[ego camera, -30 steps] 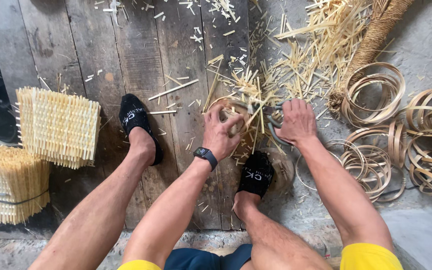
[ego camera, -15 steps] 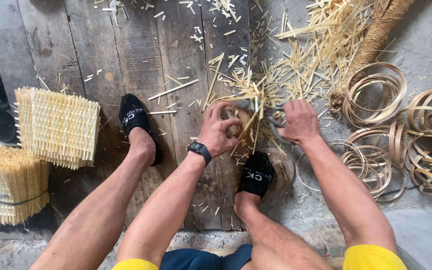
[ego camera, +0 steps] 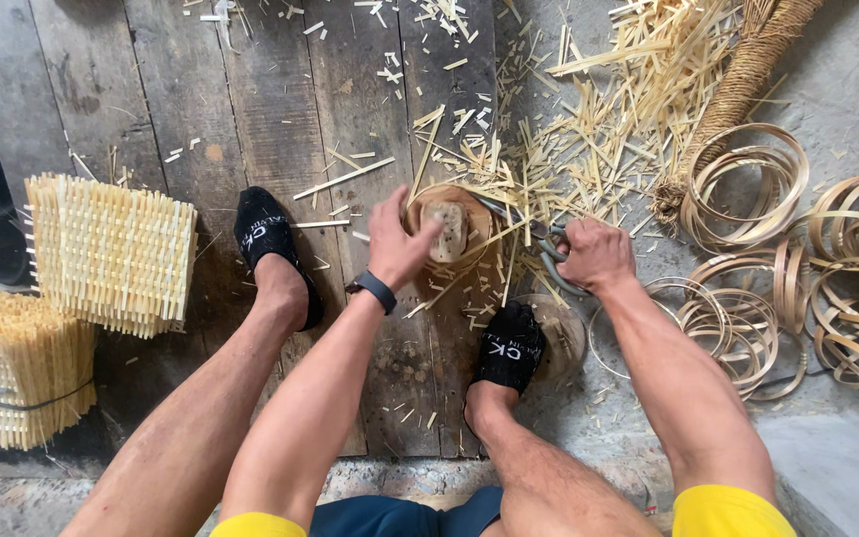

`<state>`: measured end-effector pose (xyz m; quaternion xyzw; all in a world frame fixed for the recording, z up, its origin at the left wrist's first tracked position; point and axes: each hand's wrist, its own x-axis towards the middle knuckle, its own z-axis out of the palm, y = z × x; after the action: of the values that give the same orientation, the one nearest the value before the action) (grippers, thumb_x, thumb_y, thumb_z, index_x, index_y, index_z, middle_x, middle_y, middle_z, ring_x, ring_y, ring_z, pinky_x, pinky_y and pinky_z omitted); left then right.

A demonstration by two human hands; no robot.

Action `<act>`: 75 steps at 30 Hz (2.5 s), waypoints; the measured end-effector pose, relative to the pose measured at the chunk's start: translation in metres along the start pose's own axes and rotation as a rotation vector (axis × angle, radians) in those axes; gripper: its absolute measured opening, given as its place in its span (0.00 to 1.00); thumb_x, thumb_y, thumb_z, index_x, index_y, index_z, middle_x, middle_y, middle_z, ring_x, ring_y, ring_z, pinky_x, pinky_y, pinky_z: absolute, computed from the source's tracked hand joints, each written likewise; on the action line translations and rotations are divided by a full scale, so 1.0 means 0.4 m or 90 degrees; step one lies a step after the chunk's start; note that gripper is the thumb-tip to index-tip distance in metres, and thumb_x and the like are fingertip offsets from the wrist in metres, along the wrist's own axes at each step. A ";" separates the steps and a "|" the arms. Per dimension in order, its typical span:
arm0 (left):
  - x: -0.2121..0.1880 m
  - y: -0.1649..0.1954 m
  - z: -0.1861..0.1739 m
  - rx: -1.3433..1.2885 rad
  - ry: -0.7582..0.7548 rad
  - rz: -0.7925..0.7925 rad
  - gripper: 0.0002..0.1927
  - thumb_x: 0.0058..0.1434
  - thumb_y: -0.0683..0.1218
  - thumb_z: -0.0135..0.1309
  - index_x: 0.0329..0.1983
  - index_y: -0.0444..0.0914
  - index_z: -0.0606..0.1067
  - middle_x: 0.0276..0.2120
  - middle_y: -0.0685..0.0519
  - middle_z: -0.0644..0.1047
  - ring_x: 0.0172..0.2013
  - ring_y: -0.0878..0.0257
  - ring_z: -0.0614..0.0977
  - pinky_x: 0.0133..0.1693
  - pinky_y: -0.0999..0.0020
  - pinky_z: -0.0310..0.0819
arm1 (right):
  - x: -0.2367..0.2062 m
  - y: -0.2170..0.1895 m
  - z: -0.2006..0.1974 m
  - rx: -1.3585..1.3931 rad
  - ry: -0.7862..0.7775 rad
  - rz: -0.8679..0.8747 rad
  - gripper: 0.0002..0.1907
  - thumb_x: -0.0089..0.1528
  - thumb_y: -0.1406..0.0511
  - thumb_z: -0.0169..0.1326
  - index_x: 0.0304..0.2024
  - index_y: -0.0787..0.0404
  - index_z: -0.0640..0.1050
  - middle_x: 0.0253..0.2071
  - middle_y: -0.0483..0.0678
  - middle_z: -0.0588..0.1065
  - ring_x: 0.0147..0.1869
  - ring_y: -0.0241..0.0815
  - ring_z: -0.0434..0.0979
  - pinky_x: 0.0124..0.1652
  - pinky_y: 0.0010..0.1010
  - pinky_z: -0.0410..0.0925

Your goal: The person sits on the floor assembling small woven bamboo baskets. They trim bamboo strips with scissors, fit a woven square panel into a round bamboo rim, press the panel edges into place, and toss finished baskets onto a pile of completed baskets.

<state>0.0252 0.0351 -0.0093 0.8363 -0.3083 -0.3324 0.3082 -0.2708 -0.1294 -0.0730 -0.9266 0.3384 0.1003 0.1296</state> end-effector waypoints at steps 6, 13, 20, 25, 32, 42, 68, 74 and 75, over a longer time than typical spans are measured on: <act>0.044 -0.025 0.033 -0.031 0.001 -0.140 0.33 0.60 0.61 0.58 0.62 0.38 0.74 0.55 0.42 0.71 0.58 0.47 0.69 0.61 0.56 0.62 | -0.029 0.024 -0.005 0.089 -0.062 0.176 0.21 0.69 0.52 0.50 0.27 0.56 0.72 0.23 0.45 0.69 0.22 0.39 0.64 0.27 0.39 0.66; 0.059 0.007 0.015 -0.368 -0.112 -0.176 0.21 0.63 0.53 0.60 0.55 0.39 0.80 0.47 0.47 0.84 0.46 0.59 0.84 0.50 0.62 0.78 | -0.006 -0.017 -0.042 0.061 0.180 0.252 0.39 0.42 0.52 0.73 0.47 0.70 0.75 0.44 0.60 0.73 0.50 0.55 0.74 0.50 0.49 0.70; -0.035 0.038 0.001 -0.353 -0.172 -0.058 0.17 0.61 0.51 0.60 0.54 0.49 0.81 0.47 0.52 0.85 0.44 0.65 0.85 0.47 0.69 0.82 | -0.002 -0.207 -0.186 0.667 -0.013 0.189 0.13 0.60 0.66 0.63 0.48 0.56 0.82 0.46 0.46 0.82 0.47 0.37 0.80 0.47 0.32 0.74; -0.077 0.061 0.010 -0.391 -0.087 -0.035 0.14 0.63 0.46 0.61 0.52 0.41 0.82 0.42 0.51 0.86 0.40 0.67 0.85 0.43 0.72 0.81 | 0.013 -0.230 -0.217 0.735 -0.025 0.163 0.07 0.59 0.68 0.65 0.40 0.61 0.85 0.35 0.48 0.83 0.38 0.35 0.80 0.40 0.31 0.74; -0.056 -0.010 0.048 -0.307 -0.060 -0.155 0.14 0.64 0.44 0.61 0.51 0.35 0.83 0.38 0.49 0.86 0.37 0.69 0.83 0.42 0.74 0.78 | 0.016 -0.218 -0.145 0.874 -0.137 0.300 0.08 0.62 0.66 0.62 0.43 0.62 0.84 0.36 0.48 0.82 0.37 0.36 0.80 0.37 0.29 0.76; -0.186 -0.127 0.033 -0.606 -0.241 -0.495 0.13 0.67 0.48 0.53 0.45 0.34 0.78 0.37 0.49 0.82 0.31 0.61 0.84 0.32 0.65 0.82 | -0.046 -0.263 0.012 1.174 -0.268 0.434 0.09 0.64 0.68 0.57 0.41 0.71 0.78 0.36 0.56 0.80 0.36 0.46 0.84 0.36 0.37 0.80; -0.175 -0.179 0.126 -0.559 -0.154 -0.496 0.09 0.64 0.41 0.59 0.44 0.30 0.78 0.33 0.45 0.83 0.30 0.57 0.85 0.33 0.60 0.86 | -0.044 -0.293 0.014 1.101 -0.215 0.469 0.07 0.64 0.70 0.57 0.37 0.72 0.76 0.32 0.55 0.79 0.33 0.47 0.83 0.33 0.39 0.80; -0.161 -0.094 -0.008 -0.386 -0.220 -0.271 0.11 0.63 0.42 0.56 0.45 0.31 0.79 0.34 0.44 0.84 0.32 0.56 0.87 0.35 0.58 0.88 | -0.045 -0.292 -0.120 0.952 -0.213 0.447 0.22 0.65 0.53 0.52 0.42 0.67 0.77 0.33 0.56 0.81 0.31 0.45 0.84 0.28 0.35 0.79; -0.163 -0.072 -0.026 -0.312 -0.196 -0.217 0.13 0.62 0.44 0.57 0.49 0.33 0.79 0.37 0.46 0.83 0.35 0.57 0.87 0.37 0.59 0.87 | -0.053 -0.296 -0.155 0.927 -0.193 0.465 0.26 0.65 0.47 0.50 0.43 0.64 0.76 0.33 0.55 0.81 0.30 0.44 0.85 0.26 0.35 0.78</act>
<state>0.0035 0.1030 -0.0001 0.7166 -0.1179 -0.5660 0.3901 -0.2033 -0.0485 0.0117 -0.4189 0.5774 0.0154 0.7006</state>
